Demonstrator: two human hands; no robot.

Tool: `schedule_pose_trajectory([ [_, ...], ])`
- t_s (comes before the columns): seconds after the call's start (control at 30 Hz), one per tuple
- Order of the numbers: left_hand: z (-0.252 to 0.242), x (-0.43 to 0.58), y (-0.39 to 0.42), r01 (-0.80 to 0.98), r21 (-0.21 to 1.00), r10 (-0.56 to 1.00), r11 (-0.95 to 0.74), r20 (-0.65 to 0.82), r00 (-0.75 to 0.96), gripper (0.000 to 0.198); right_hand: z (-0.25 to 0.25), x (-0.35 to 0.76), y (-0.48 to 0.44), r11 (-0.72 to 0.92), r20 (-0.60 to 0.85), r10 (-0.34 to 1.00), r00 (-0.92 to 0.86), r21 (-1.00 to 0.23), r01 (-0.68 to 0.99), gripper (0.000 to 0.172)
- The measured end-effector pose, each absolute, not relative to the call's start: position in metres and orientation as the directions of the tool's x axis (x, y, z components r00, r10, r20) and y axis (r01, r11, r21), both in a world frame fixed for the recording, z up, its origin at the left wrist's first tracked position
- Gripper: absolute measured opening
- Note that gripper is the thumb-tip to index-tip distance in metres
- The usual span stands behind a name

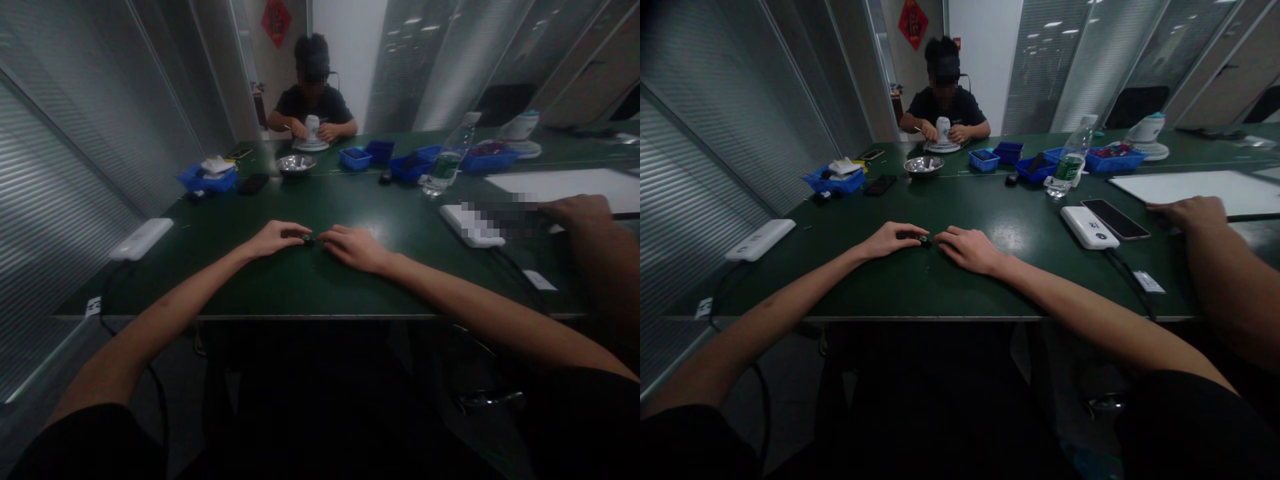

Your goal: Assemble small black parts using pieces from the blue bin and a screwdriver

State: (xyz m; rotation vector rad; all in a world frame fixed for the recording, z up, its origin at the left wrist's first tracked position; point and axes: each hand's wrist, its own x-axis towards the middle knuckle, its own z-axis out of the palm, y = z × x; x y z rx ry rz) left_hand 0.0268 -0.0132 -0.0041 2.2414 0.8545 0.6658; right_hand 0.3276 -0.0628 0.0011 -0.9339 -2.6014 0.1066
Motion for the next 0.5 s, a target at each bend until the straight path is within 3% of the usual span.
schedule_pose_trajectory([
  [0.5,-0.0016,0.0284,-0.0147,0.336,0.703,0.657,-0.626,0.244,0.713,0.033,0.0037,0.3271,-0.0651,0.788,0.320,0.614,-0.721,-0.213,0.577,0.038],
])
